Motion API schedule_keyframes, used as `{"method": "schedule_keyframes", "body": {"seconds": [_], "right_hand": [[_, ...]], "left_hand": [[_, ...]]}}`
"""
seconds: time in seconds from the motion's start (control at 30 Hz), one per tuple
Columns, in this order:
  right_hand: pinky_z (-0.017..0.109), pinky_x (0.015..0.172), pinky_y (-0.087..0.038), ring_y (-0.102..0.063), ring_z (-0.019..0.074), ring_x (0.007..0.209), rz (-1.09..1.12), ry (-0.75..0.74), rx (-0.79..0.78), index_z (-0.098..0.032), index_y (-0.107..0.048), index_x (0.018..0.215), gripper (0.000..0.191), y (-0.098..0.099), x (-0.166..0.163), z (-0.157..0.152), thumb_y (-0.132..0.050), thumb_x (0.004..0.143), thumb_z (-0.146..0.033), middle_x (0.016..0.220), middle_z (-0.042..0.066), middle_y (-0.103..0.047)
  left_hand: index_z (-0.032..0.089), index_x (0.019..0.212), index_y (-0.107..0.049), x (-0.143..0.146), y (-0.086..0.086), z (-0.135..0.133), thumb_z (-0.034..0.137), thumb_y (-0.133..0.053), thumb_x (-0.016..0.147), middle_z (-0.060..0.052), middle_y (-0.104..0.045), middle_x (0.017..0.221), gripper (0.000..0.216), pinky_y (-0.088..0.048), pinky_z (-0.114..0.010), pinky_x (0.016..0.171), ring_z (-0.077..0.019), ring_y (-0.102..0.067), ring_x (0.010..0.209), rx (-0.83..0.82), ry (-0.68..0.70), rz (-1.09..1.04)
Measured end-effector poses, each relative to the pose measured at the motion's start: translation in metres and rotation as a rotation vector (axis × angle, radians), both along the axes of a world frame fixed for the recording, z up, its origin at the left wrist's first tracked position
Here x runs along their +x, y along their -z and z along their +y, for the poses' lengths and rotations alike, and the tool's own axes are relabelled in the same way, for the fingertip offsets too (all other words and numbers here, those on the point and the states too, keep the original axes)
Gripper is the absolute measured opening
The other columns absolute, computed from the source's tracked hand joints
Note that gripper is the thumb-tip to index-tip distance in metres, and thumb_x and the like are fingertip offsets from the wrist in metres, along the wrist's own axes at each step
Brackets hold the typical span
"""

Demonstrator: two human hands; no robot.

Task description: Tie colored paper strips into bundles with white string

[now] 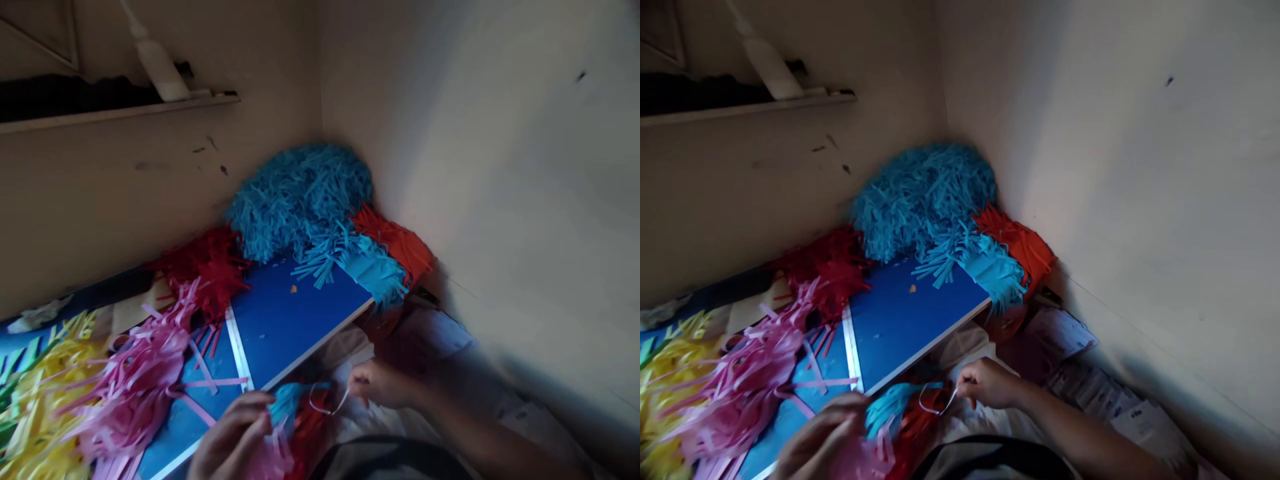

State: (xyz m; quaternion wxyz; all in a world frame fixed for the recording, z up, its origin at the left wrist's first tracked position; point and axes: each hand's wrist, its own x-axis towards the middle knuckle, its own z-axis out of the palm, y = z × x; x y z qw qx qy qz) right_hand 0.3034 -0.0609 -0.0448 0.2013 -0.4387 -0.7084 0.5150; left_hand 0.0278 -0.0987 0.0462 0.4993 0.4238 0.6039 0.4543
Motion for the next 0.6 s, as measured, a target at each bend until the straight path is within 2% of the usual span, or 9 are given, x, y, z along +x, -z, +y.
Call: {"method": "schedule_keyframes", "body": {"seconds": [0.03, 0.07, 0.13, 0.2, 0.27, 0.33, 0.43, 0.53, 0.6], "right_hand": [[0.019, 0.05, -0.037, -0.056, 0.0103, 0.052, 0.029, -0.013, -0.008, -0.017, -0.074, 0.079, 0.015, -0.009, -0.002, 0.002, -0.06, 0.082, -0.023, 0.061, -0.002, -0.067], [0.019, 0.052, -0.038, -0.057, 0.0105, 0.057, 0.06, -0.002, -0.011, -0.017, -0.074, 0.08, 0.012, -0.018, -0.003, 0.004, -0.064, 0.079, -0.024, 0.064, -0.002, -0.067], [0.019, 0.053, -0.036, -0.055, 0.0105, 0.059, 0.155, 0.046, -0.079, -0.018, -0.074, 0.082, 0.012, -0.035, 0.003, 0.009, -0.073, 0.071, -0.023, 0.066, -0.002, -0.066], [0.018, 0.046, -0.031, -0.047, 0.008, 0.048, 0.353, 0.116, -0.268, -0.019, -0.071, 0.082, 0.017, -0.05, 0.026, 0.016, -0.076, 0.067, -0.025, 0.058, -0.005, -0.059], [0.018, 0.04, -0.028, -0.039, 0.0061, 0.039, 0.677, 0.246, -0.441, -0.021, -0.069, 0.077, 0.017, -0.064, 0.064, 0.026, -0.076, 0.069, -0.034, 0.051, -0.006, -0.054], [0.017, 0.044, -0.036, -0.045, 0.0054, 0.044, 0.96, 0.534, -0.325, -0.023, -0.069, 0.078, 0.014, -0.08, 0.11, 0.039, -0.077, 0.069, -0.032, 0.058, -0.005, -0.059], [0.019, 0.051, -0.047, -0.055, 0.0071, 0.052, 1.161, 0.833, -0.06, -0.026, -0.07, 0.08, 0.015, -0.109, 0.165, 0.051, -0.072, 0.066, -0.019, 0.069, -0.004, -0.067], [0.02, 0.051, -0.048, -0.057, 0.0082, 0.056, 1.255, 1.0, 0.18, -0.029, -0.069, 0.08, 0.02, -0.137, 0.196, 0.052, -0.065, 0.068, -0.013, 0.077, -0.005, -0.069], [0.02, 0.046, -0.041, -0.053, 0.0058, 0.05, 1.229, 1.063, 0.277, -0.028, -0.068, 0.075, 0.015, -0.15, 0.209, 0.051, -0.062, 0.074, -0.014, 0.07, -0.006, -0.067]], "left_hand": [[0.019, 0.067, -0.074, 0.02, -0.002, 0.003, 0.041, -0.083, 0.061, -0.009, -0.072, 0.095, 0.025, -0.053, -0.023, 0.071, -0.0225, -0.064, 0.087, -0.06, 0.139, -0.009], [0.018, 0.07, -0.074, 0.039, -0.001, 0.006, 0.041, -0.083, 0.062, -0.009, -0.072, 0.091, 0.025, -0.051, -0.023, 0.065, -0.0202, -0.063, 0.078, -0.128, 0.303, -0.04], [0.017, 0.071, -0.073, 0.07, 0.009, 0.012, 0.045, -0.077, 0.068, -0.005, -0.069, 0.072, 0.029, -0.042, -0.021, 0.052, -0.0131, -0.055, 0.057, -0.28, 0.492, -0.106], [0.016, 0.069, -0.071, 0.083, 0.024, 0.017, 0.049, -0.074, 0.07, -0.002, -0.065, 0.061, 0.033, -0.037, -0.02, 0.05, -0.0105, -0.049, 0.051, -0.324, 0.52, -0.106], [0.015, 0.069, -0.071, 0.082, 0.037, 0.021, 0.05, -0.074, 0.07, -0.002, -0.065, 0.06, 0.035, -0.038, -0.02, 0.052, -0.012, -0.053, 0.053, -0.273, 0.429, -0.037], [0.015, 0.069, -0.072, 0.076, 0.045, 0.024, 0.049, -0.073, 0.07, -0.004, -0.068, 0.063, 0.034, -0.04, -0.021, 0.054, -0.0143, -0.057, 0.057, -0.218, 0.339, 0.045], [0.014, 0.068, -0.073, 0.07, 0.051, 0.025, 0.047, -0.074, 0.068, -0.005, -0.068, 0.063, 0.033, -0.041, -0.022, 0.052, -0.0153, -0.058, 0.055, -0.214, 0.288, 0.104], [0.015, 0.066, -0.072, 0.071, 0.06, 0.027, 0.047, -0.073, 0.066, -0.005, -0.068, 0.061, 0.032, -0.041, -0.022, 0.05, -0.0165, -0.059, 0.054, -0.238, 0.256, 0.131], [0.017, 0.066, -0.072, 0.071, 0.066, 0.028, 0.046, -0.07, 0.068, -0.004, -0.07, 0.062, 0.03, -0.042, -0.023, 0.051, -0.0179, -0.062, 0.056, -0.243, 0.269, 0.168]]}}
